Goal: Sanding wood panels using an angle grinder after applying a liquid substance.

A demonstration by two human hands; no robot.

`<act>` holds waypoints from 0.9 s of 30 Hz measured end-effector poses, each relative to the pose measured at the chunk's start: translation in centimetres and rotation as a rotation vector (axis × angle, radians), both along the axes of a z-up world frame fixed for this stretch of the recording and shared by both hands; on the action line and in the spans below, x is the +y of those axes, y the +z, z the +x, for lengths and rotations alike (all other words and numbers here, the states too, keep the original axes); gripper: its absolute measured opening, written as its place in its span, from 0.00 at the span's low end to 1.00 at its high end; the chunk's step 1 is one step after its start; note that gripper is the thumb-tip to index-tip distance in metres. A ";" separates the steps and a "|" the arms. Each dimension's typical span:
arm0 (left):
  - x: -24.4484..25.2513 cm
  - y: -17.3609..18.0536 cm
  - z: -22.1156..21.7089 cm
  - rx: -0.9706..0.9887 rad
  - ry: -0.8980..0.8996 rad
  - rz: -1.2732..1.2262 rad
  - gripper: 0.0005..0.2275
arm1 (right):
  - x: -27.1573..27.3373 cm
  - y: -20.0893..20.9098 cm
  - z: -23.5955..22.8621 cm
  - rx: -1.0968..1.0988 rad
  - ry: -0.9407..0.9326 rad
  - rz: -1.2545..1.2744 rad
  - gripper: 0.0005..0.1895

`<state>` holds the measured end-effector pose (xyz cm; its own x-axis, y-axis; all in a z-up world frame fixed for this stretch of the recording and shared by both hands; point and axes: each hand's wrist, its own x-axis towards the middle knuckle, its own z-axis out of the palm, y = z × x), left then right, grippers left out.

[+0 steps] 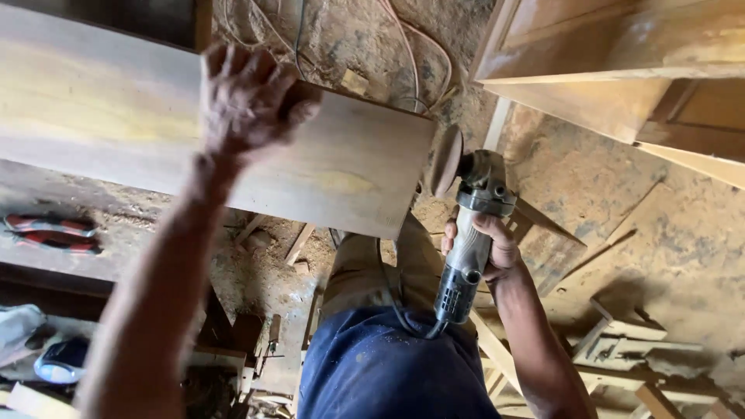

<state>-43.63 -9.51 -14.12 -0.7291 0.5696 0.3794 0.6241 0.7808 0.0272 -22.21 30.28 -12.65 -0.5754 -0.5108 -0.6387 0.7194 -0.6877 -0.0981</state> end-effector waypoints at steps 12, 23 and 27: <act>-0.9 1.0 0.0 -0.079 0.023 0.019 0.22 | -2.1 -0.3 -1.8 0.025 0.080 0.070 0.23; -0.5 2.4 -0.4 -0.090 -0.013 0.071 0.18 | -1.8 -0.3 -2.0 0.075 0.074 -0.012 0.20; -0.4 2.5 -0.2 -0.075 -0.009 0.053 0.20 | -1.7 0.0 -3.4 0.037 0.047 -0.093 0.20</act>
